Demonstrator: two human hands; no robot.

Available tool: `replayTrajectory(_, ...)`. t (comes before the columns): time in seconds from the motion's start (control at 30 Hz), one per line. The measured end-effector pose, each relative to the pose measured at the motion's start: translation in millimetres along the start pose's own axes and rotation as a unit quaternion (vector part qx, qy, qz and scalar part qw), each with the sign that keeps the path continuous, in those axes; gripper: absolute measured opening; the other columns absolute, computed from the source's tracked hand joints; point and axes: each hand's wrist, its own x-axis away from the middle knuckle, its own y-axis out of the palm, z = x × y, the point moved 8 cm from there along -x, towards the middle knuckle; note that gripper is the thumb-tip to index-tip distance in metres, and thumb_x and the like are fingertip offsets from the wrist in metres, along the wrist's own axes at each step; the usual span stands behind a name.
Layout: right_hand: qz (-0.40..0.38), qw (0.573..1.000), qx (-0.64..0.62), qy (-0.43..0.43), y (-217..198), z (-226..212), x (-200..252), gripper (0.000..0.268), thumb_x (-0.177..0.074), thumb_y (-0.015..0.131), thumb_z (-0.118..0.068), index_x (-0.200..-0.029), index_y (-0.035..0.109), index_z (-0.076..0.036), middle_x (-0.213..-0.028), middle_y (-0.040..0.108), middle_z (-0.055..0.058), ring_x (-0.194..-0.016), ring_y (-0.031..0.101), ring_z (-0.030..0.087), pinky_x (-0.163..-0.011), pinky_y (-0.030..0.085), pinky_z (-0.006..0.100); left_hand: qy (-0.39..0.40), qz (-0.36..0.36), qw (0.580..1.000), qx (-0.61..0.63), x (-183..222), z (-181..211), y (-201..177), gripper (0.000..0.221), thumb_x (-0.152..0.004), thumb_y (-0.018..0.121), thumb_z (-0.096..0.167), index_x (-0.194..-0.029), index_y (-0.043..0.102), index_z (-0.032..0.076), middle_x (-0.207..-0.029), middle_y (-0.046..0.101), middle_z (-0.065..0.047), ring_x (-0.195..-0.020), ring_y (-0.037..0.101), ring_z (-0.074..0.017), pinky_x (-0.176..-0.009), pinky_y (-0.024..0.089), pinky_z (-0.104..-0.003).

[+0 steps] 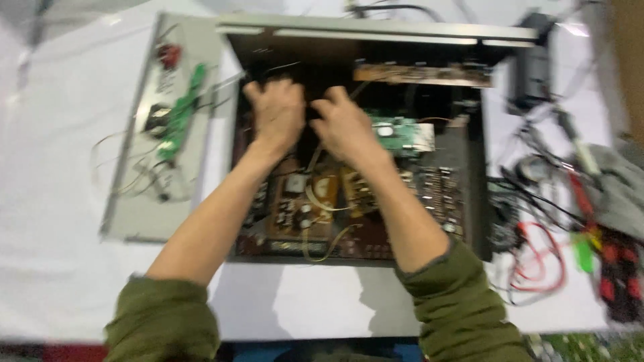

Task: Soldering components and wires onto a circuit board within an electronic device chassis.

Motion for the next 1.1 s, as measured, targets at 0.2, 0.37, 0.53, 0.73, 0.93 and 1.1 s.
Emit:
replayTrajectory(0.2, 0.104, 0.994, -0.023, 0.0, -102.9, -17.9, 51.1, 0.04, -0.092, 0.073, -0.027, -0.128, 0.066, -0.014, -0.129, 0.053, 0.015, -0.089, 0.073, 0.049, -0.075, 0.06, 0.056, 0.043, 0.028, 0.998, -0.047, 4.7, 1.8, 3.2, 0.02, -0.082, 0.081, 0.025, -0.095, 0.067, 0.02, -0.091, 0.059, 0.0, -0.09, 0.061, -0.0234, -0.092, 0.033, -0.054)
replayTrajectory(0.37, 0.164, 0.98, -0.116, 0.01, -199.4, -1.8, 138.1, 0.019, -0.101, 0.066, -0.019, -0.116, 0.074, -0.012, -0.108, 0.071, 0.012, -0.095, 0.076, 0.036, -0.082, 0.062, 0.043, 0.043, 0.053, 0.998, -0.008, 13.5, -10.2, 16.1, 0.016, -0.089, 0.079, 0.021, -0.102, 0.072, 0.015, -0.097, 0.061, -0.003, -0.1, 0.06, -0.0254, -0.097, 0.03, -0.056)
replayTrajectory(0.53, 0.207, 0.96, -0.015, 0.187, -189.3, 175.3, 253.8, 0.011, -0.1, 0.073, -0.017, -0.11, 0.078, -0.014, -0.1, 0.075, 0.009, -0.094, 0.074, 0.032, -0.081, 0.059, 0.04, 0.012, 0.032, 0.999, -0.011, 13.0, -10.0, 10.6, 0.021, -0.084, 0.085, 0.024, -0.1, 0.073, 0.019, -0.097, 0.058, 0.0, -0.103, 0.056, -0.023, -0.094, 0.031, -0.051)
replayTrajectory(0.73, 0.188, 0.887, 0.111, 0.407, -149.3, 310.9, 345.1, 0.016, -0.092, 0.077, -0.023, -0.103, 0.078, -0.011, -0.093, 0.07, 0.012, -0.087, 0.072, 0.041, -0.08, 0.056, 0.053, -0.014, 0.011, 1.0, 0.01, 13.0, -3.0, -7.0, 0.024, -0.082, 0.087, 0.026, -0.101, 0.074, 0.019, -0.1, 0.058, -0.001, -0.105, 0.052, -0.0249, -0.091, 0.031, -0.051)
replayTrajectory(0.93, 0.184, 0.858, 0.129, 0.461, -137.8, 336.7, 360.8, 0.017, -0.09, 0.074, -0.027, -0.1, 0.078, -0.014, -0.092, 0.07, 0.011, -0.088, 0.072, 0.043, -0.079, 0.057, 0.057, -0.042, 0.007, 0.999, 0.035, 18.9, 3.8, -15.3, 0.029, -0.078, 0.09, 0.024, -0.103, 0.076, 0.017, -0.104, 0.058, -0.003, -0.109, 0.051, -0.0264, -0.09, 0.032, -0.053)
replayTrajectory(1.1, 0.284, 0.847, 0.109, 0.436, -146.3, 316.6, 366.0, 0.016, -0.095, 0.067, -0.019, -0.104, 0.068, -0.006, -0.086, 0.072, 0.022, -0.084, 0.071, 0.05, -0.075, 0.053, 0.061, -0.069, 0.006, 0.997, 0.038, 19.5, 9.3, -32.0, 0.031, -0.078, 0.09, 0.024, -0.103, 0.075, 0.016, -0.105, 0.059, -0.003, -0.111, 0.051, -0.0265, -0.09, 0.034, -0.054)
